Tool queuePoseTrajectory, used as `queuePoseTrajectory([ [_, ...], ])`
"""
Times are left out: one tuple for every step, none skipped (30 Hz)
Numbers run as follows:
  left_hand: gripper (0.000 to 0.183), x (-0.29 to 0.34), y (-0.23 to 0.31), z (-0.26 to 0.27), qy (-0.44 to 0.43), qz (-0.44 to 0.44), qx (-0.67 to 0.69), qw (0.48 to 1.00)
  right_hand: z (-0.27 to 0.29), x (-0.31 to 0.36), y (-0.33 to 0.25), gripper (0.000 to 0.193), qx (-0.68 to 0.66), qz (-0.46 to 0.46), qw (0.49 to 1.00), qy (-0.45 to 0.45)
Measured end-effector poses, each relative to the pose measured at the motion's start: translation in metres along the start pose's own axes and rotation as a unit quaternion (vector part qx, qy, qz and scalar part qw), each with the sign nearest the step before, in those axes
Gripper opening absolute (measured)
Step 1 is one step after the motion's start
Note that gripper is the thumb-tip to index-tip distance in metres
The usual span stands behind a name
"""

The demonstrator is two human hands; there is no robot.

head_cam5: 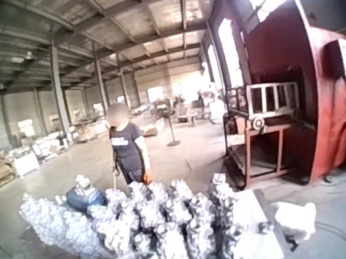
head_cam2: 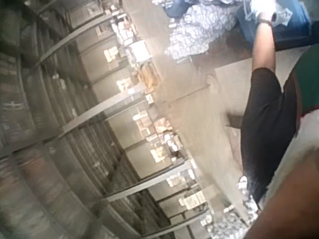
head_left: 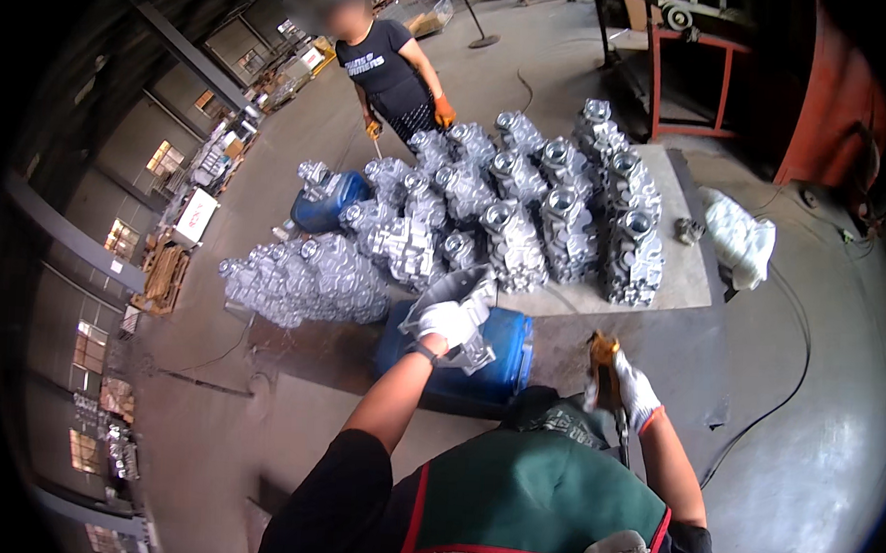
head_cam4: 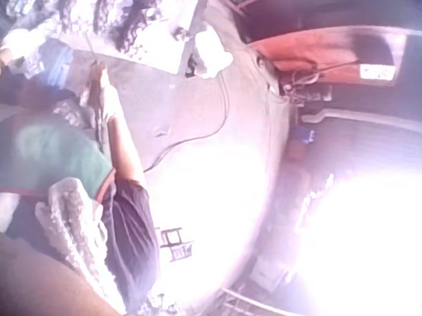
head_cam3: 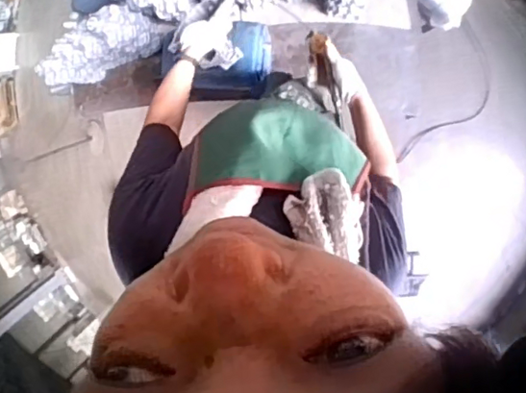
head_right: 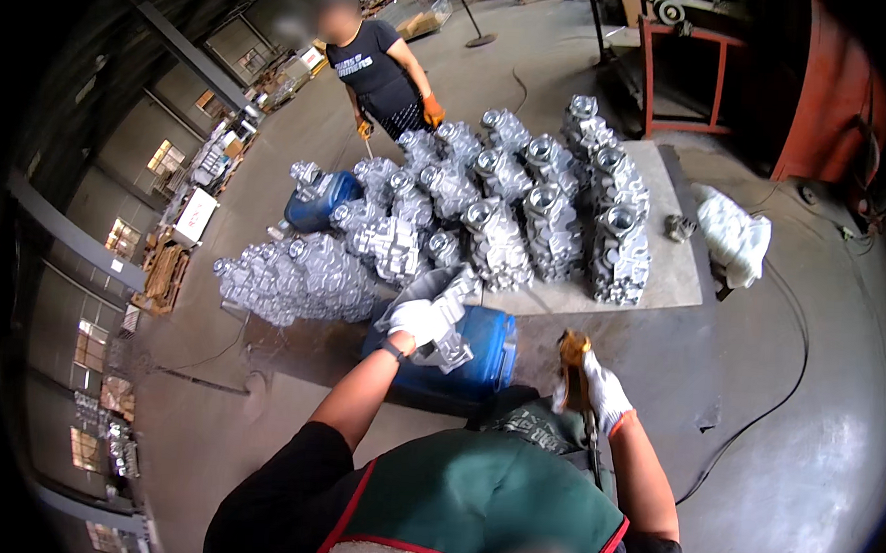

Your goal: The person holds a spray gun and applies a liquid to the interior and exterior of several metal machine castings on a workbench. The person picks up one casting at a time, rotates it to reach different sides, sprays it, and then places it back down.

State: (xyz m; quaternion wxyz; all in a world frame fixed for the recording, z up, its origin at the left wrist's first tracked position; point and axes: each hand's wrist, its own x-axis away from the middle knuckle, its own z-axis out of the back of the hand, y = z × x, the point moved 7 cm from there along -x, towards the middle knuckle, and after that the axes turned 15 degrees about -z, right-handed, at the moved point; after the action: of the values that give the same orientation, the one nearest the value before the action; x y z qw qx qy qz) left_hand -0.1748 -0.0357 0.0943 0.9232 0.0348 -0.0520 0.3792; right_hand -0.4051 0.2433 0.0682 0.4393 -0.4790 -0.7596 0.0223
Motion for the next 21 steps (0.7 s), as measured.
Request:
queuePoseTrajectory([
  [0.042, -0.001, 0.009, -0.007, -0.014, -0.013, -0.036, 0.999, 0.008, -0.009, -0.005, 0.057, 0.012, 0.014, 0.999, 0.048],
  [0.041, 0.001, 0.019, 0.001, 0.033, -0.013, -0.036, 0.999, 0.016, -0.026, -0.004, 0.056, -0.004, 0.007, 0.999, 0.035],
  [0.039, 0.007, 0.028, 0.011, 0.075, -0.012, -0.034, 0.997, 0.030, -0.045, -0.003, 0.057, 0.014, 0.056, 0.996, 0.072],
  [0.038, 0.017, 0.026, 0.011, 0.081, -0.022, -0.050, 0.995, 0.008, -0.025, -0.010, 0.052, 0.083, 0.023, 0.993, 0.075],
  [0.037, 0.014, 0.027, 0.003, 0.092, -0.041, -0.062, 0.993, 0.010, -0.017, -0.011, 0.054, 0.087, 0.016, 0.993, 0.081],
  [0.036, 0.014, 0.018, -0.007, 0.124, -0.055, -0.083, 0.987, 0.012, -0.013, 0.000, 0.055, 0.067, -0.005, 0.997, 0.043],
  [0.035, 0.004, 0.029, 0.000, 0.047, -0.036, -0.098, 0.993, 0.021, -0.007, 0.013, 0.055, 0.048, -0.035, 0.998, -0.021],
  [0.035, -0.002, 0.030, 0.000, 0.005, -0.020, -0.100, 0.995, 0.022, 0.007, 0.026, 0.053, 0.006, -0.086, 0.995, -0.042],
  [0.036, -0.008, 0.031, 0.000, -0.030, -0.008, -0.105, 0.994, 0.024, 0.023, 0.034, 0.053, -0.041, -0.099, 0.994, -0.032],
  [0.036, -0.010, 0.032, 0.004, -0.033, -0.013, -0.090, 0.995, 0.026, 0.029, 0.046, 0.051, -0.081, -0.126, 0.987, -0.066],
  [0.037, -0.006, 0.024, 0.006, -0.033, -0.005, -0.074, 0.997, 0.025, 0.029, 0.054, 0.050, -0.110, -0.157, 0.976, -0.105],
  [0.036, -0.005, 0.016, 0.002, -0.036, -0.005, -0.080, 0.996, 0.027, 0.024, 0.065, 0.049, -0.130, -0.187, 0.964, -0.140],
  [0.035, -0.006, 0.008, -0.003, -0.039, -0.007, -0.086, 0.996, 0.034, 0.014, 0.076, 0.049, -0.112, -0.205, 0.958, -0.166],
  [0.033, -0.004, 0.001, -0.008, -0.042, -0.032, -0.105, 0.993, 0.031, 0.012, 0.081, 0.049, -0.124, -0.210, 0.955, -0.167],
  [0.033, -0.007, -0.004, -0.010, -0.047, -0.012, -0.101, 0.994, 0.028, 0.009, 0.078, 0.049, -0.133, -0.208, 0.955, -0.167],
  [0.033, -0.005, -0.007, -0.012, -0.037, -0.010, -0.106, 0.994, 0.024, 0.007, 0.082, 0.047, -0.151, -0.226, 0.946, -0.178],
  [0.033, -0.005, -0.006, -0.009, -0.024, -0.008, -0.112, 0.993, 0.023, 0.005, 0.079, 0.044, -0.133, -0.215, 0.955, -0.153],
  [0.036, -0.005, -0.007, -0.010, -0.040, 0.002, -0.097, 0.994, 0.021, 0.007, 0.078, 0.043, -0.135, -0.218, 0.955, -0.147],
  [0.040, -0.005, -0.008, -0.011, -0.055, 0.012, -0.082, 0.995, 0.018, 0.011, 0.075, 0.043, -0.136, -0.220, 0.956, -0.141],
  [0.043, -0.005, -0.008, -0.009, -0.068, 0.025, -0.068, 0.995, 0.017, 0.013, 0.074, 0.042, -0.139, -0.218, 0.956, -0.138],
  [0.040, -0.005, -0.009, -0.010, -0.062, 0.020, -0.074, 0.995, 0.016, 0.015, 0.073, 0.042, -0.142, -0.217, 0.956, -0.135],
])
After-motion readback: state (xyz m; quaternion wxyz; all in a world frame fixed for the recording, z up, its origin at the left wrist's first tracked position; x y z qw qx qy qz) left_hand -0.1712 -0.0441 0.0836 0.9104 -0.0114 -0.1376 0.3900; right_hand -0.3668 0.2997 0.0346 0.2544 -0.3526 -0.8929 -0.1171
